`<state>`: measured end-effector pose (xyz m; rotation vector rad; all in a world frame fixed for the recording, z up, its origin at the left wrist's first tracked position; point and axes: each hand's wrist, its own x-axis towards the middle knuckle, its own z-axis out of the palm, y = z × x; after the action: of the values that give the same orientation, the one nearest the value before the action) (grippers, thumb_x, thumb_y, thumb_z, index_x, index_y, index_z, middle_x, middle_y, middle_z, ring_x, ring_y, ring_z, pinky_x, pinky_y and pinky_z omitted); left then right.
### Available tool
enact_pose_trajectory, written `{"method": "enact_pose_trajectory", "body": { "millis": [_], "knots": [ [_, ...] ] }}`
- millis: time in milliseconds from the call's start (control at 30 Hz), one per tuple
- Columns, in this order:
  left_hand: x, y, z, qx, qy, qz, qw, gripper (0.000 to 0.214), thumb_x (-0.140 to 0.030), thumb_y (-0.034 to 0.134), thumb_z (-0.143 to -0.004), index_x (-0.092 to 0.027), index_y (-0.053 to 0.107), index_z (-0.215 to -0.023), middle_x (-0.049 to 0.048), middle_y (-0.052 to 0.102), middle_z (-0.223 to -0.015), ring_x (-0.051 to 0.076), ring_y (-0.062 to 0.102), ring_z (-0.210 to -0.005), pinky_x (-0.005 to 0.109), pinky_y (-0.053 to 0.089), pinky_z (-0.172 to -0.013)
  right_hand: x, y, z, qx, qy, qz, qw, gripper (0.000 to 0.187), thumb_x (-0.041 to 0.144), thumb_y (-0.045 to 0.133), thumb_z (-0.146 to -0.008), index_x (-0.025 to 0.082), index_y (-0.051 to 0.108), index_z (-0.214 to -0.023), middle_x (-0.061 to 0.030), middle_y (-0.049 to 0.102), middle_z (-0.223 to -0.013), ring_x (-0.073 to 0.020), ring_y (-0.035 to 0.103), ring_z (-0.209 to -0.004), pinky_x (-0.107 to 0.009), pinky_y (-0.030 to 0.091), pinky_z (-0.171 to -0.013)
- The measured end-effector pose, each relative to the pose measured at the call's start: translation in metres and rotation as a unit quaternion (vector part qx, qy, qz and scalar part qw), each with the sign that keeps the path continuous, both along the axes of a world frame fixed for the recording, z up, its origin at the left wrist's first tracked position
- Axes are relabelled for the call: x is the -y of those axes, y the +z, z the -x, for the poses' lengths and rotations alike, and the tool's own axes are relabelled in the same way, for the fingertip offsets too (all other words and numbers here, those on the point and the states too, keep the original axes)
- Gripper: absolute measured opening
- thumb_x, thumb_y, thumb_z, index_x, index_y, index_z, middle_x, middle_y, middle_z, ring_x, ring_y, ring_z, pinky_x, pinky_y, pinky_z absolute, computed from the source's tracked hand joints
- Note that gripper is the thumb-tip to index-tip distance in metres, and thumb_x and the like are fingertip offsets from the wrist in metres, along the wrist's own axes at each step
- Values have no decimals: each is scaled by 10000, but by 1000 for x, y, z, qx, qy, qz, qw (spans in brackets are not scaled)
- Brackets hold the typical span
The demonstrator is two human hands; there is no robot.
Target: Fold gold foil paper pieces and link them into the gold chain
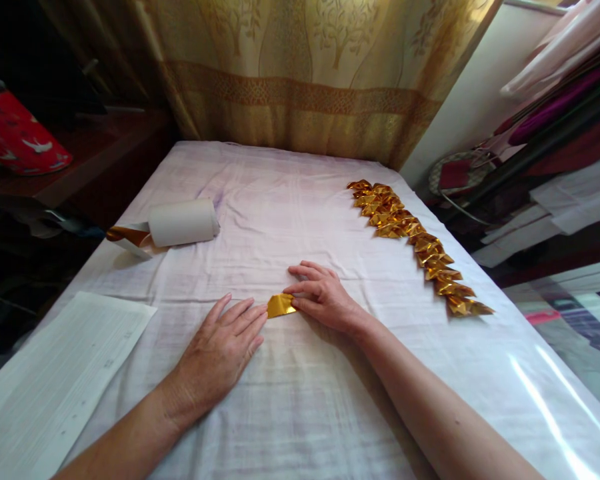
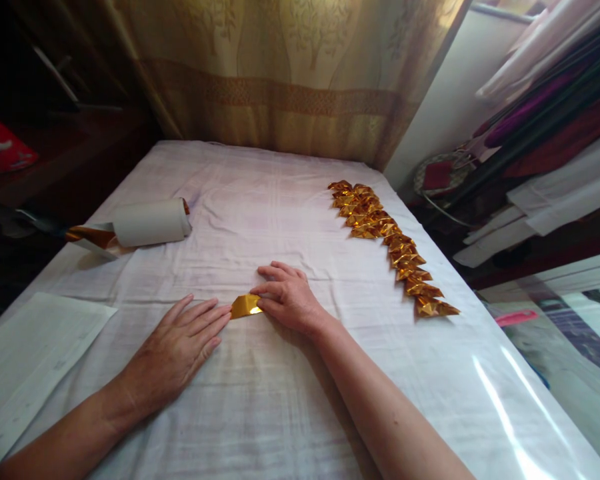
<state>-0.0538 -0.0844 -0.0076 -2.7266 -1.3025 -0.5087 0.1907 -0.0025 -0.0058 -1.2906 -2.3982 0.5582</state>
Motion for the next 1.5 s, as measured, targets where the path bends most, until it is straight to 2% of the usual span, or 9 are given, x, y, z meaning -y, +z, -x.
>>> {"method": "enact_pose_trajectory", "body": {
  "millis": [133,233,500,667,833,967,1167,1300,1500],
  "knots": [
    [-1,2,0,-1,1,6,1000,384,-270,353,-1037,-215,649,-1276,39,685,-1292,220,578,-1234,454,258,-1182,1,-7,10,-36,-66,-24,997,130,240,666,-881,302,777,-904,-15,697,-1242,-244,542,-1267,-454,376,-1058],
    [-1,2,1,13,9,34,999,365,-314,386,-1032,-228,648,-1272,39,685,-1291,219,577,-1234,457,267,-1183,2,-9,15,-50,-87,-54,993,130,237,638,-901,279,762,-898,-18,717,-1196,-233,572,-1220,-437,384,-1040],
    [-5,0,-3,61,30,50,996,295,-318,433,-1021,-212,666,-1168,43,716,-1212,225,598,-1166,474,320,-1134,15,-10,2,-145,-40,-85,985,193,201,564,-924,215,722,-1034,-70,743,-1066,-187,670,-993,-329,504,-905],
    [-13,1,-5,96,21,59,993,244,-314,553,-974,-214,649,-1174,45,721,-1130,216,617,-1060,415,438,-1004,31,-6,-8,-81,34,-111,990,284,249,690,-851,203,701,-1131,-97,710,-1096,-233,639,-972,-382,502,-871],
    [-23,5,-11,87,30,61,994,222,-270,621,-934,-201,678,-1137,42,718,-1035,208,617,-957,358,486,-869,32,-11,-7,-61,1,-141,988,202,238,602,-927,220,729,-1084,-84,715,-997,-212,629,-885,-350,503,-809],
    [-31,11,-16,54,49,59,996,171,-267,588,-951,-208,718,-1046,38,710,-925,203,613,-864,341,481,-792,30,-13,-5,-52,-16,-157,986,191,236,578,-949,225,747,-1038,-70,715,-941,-195,630,-846,-313,490,-774],
    [-36,18,-21,17,65,84,994,150,-319,638,-918,-223,729,-988,41,696,-902,211,603,-848,334,454,-764,30,-9,-3,-25,-15,-156,987,174,286,666,-897,225,746,-1039,-68,704,-939,-195,625,-838,-304,471,-766],
    [-40,18,-22,20,83,97,992,162,-314,625,-922,-231,738,-1004,48,704,-907,214,611,-859,334,447,-778,28,-10,-1,-5,-29,-150,988,177,260,630,-923,233,755,-1045,-63,706,-941,-186,628,-836,-285,463,-759],
    [-55,23,-26,132,129,155,970,205,-329,586,-914,-247,769,-956,50,736,-899,209,647,-866,299,454,-772,19,0,4,33,-79,-108,990,221,290,538,-984,243,754,-993,-51,703,-951,-157,633,-831,-239,437,-729]
  ]
}}
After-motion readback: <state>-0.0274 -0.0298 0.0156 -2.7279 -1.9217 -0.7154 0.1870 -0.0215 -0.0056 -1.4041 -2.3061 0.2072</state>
